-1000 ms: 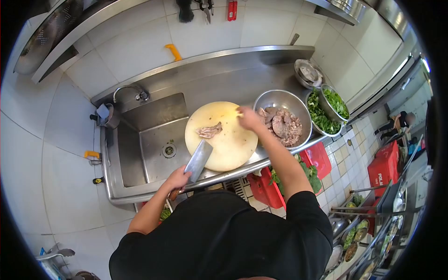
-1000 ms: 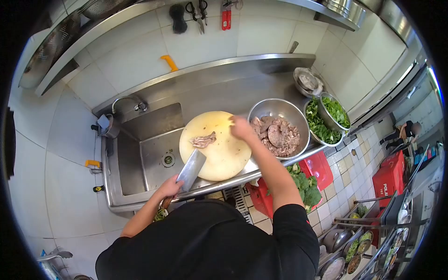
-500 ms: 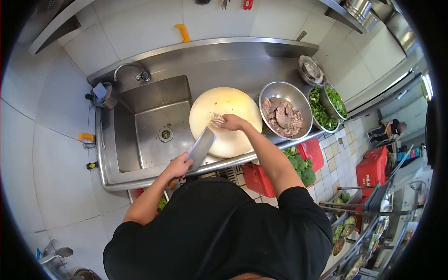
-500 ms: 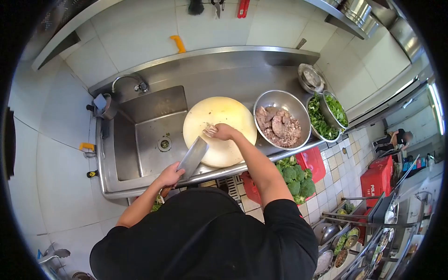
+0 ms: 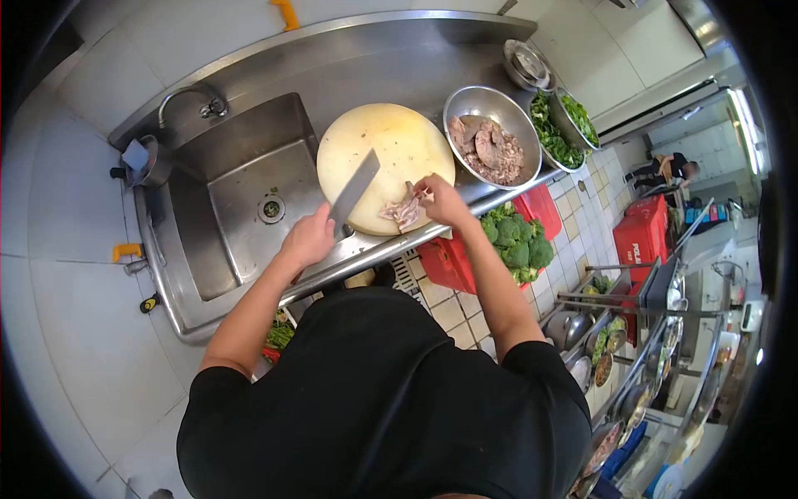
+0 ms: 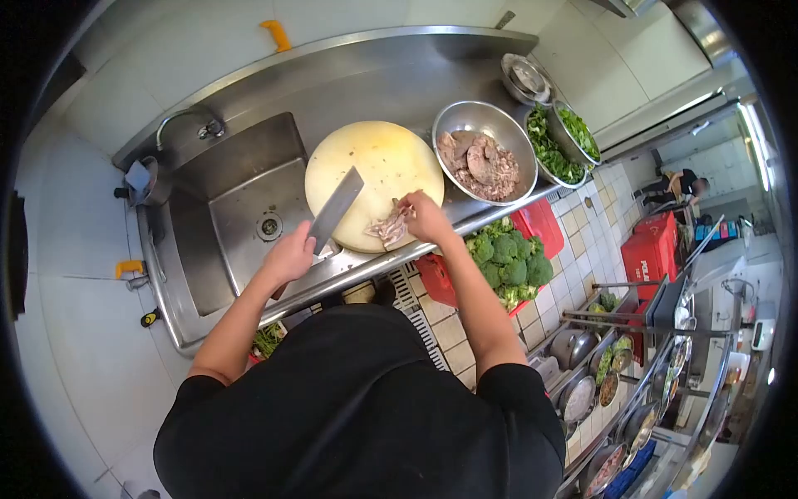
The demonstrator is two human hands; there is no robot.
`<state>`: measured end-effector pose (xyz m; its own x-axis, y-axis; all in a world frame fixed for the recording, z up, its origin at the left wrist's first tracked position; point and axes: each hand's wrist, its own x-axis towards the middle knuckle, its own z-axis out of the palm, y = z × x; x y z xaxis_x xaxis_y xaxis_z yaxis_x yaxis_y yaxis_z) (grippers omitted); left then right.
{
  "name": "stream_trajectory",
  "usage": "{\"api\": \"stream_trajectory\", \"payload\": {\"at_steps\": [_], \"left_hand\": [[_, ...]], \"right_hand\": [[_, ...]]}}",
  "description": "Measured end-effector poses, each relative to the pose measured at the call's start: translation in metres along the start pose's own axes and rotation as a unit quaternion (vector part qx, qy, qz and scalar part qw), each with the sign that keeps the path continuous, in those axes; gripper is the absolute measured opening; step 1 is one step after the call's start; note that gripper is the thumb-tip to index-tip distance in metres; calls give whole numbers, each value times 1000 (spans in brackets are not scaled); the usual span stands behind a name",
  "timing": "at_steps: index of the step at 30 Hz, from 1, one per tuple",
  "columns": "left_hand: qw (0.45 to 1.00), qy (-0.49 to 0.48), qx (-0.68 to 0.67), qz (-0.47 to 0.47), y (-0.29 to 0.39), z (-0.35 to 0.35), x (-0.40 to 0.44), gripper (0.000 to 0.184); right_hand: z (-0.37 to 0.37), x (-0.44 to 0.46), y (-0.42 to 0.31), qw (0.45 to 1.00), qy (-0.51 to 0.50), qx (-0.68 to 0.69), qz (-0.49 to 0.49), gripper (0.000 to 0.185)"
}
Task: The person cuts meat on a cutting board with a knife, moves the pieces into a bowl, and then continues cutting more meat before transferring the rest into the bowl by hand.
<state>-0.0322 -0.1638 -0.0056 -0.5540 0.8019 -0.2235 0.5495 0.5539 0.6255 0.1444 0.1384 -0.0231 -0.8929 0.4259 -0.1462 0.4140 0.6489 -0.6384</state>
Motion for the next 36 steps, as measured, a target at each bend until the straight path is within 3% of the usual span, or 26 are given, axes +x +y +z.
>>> {"api": "stream_trajectory", "payload": {"at_steps": [1,5,9,10,13,17,20,22,25,26,29,30,31,33,36], "left_hand": [[999,-41,7,-17,15,-6,3,31],[984,-151,67,-72,35,11,22,30],[978,-166,112,-55,47,3,38,32],[978,-164,117,-55,53,0,40,34],[981,-149,109,-55,53,12,47,37],[984,-137,85,-75,49,27,51,39],[980,-122,135,-74,50,30,51,38],[979,-122,147,-77,66,20,43,36],[988,-75,102,-94,55,37,44,33],[986,-73,107,-103,55,39,44,32],[986,-45,115,-115,57,44,39,32],[984,-48,119,-120,62,46,38,32],[983,-51,123,-124,66,45,37,32],[981,-57,128,-132,69,44,37,33],[979,-69,135,-134,68,43,39,37]], "right_hand": [[21,-15,12,997,53,-10,-54,31],[91,-40,13,977,198,-20,-74,37],[78,-48,-24,986,158,1,-46,53],[79,-49,-24,984,161,-26,-66,66],[69,-47,-11,983,105,-103,-107,59],[64,-30,28,977,187,-63,-78,36],[66,-7,58,980,176,-39,-88,28],[35,-9,29,975,171,142,18,23],[8,2,33,947,314,63,-25,20],[3,9,48,958,285,-5,-39,31],[9,16,64,950,289,-115,-8,40],[11,9,63,953,278,-119,-10,43],[15,3,60,956,278,-91,-31,32],[45,-15,48,975,222,9,5,29],[74,-26,35,977,206,-19,-48,28]]}}
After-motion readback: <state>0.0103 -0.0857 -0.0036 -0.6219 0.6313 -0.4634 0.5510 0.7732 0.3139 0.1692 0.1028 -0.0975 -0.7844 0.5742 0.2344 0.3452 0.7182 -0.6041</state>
